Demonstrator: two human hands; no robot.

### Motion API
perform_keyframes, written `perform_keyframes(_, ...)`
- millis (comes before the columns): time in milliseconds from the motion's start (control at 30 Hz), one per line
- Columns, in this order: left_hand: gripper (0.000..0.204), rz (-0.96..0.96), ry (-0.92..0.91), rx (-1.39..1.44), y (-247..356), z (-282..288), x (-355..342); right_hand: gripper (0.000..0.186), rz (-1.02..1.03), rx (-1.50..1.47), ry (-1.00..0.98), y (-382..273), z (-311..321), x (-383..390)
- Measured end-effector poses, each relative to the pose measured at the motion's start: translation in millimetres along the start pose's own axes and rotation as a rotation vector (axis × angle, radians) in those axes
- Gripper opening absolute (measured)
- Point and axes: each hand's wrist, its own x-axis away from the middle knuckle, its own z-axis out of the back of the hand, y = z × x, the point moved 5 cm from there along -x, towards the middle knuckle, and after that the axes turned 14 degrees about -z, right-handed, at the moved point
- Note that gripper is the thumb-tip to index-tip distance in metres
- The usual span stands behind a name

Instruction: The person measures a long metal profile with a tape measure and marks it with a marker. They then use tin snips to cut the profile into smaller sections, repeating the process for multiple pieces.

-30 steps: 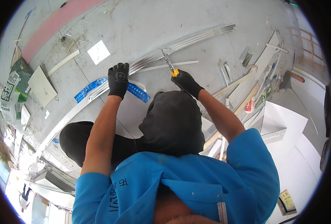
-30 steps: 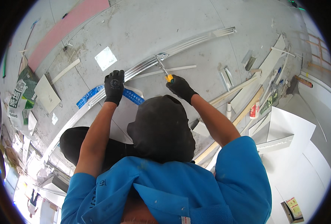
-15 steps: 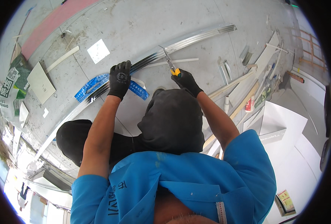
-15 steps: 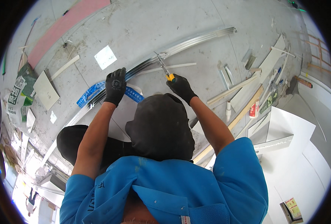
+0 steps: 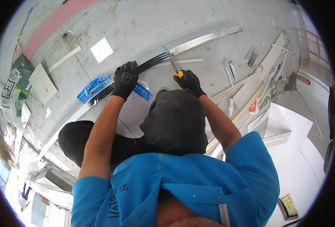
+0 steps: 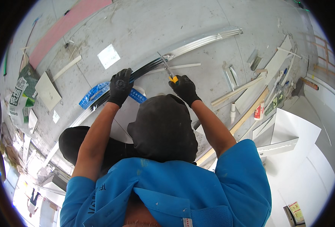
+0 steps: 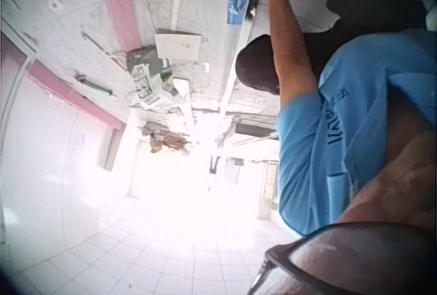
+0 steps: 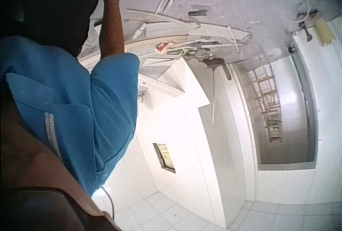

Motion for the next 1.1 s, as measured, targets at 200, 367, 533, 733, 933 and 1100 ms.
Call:
perform_keyframes(200, 0.015, 0.119, -0.066, -0.135, -15.7, -17.9, -13.7, 0.036, -0.176, -0.161, -0.337, 4.1, 0.4, -13.6)
perform_keyframes(367, 0.013, 0.123, 0.032, -0.088, -50.3, -13.6, -24.0, 0.030, -0.450, -0.649, -0.602, -3.7, 30.1, 8.9)
perform_keyframes(533, 0.020, 0.088, -0.084, 0.056, -92.6, -18.9, -37.9, 0.030, -0.179, -0.287, -0.045, 29.0, 0.5, 29.5)
perform_keyframes(733, 0.026, 0.173, -0.106, -0.072, -85.9, -9.0, -39.0, 0.045, -0.211, -0.750, -0.313, 5.5, -35.7, 45.9)
perform_keyframes(933, 0.047, -0.085, -0.141, 0.068, -43.0, -21.4, -43.3, 0.037, -0.359, -1.087, -0.549, -3.7, -34.7, 63.4)
perform_keyframes(1100, 0.024, 0.069, -0.034, 0.103, -38.8, -41.8, -36.1, 0.022, -0.355, -0.974, -0.643, -8.1, -22.6, 66.3)
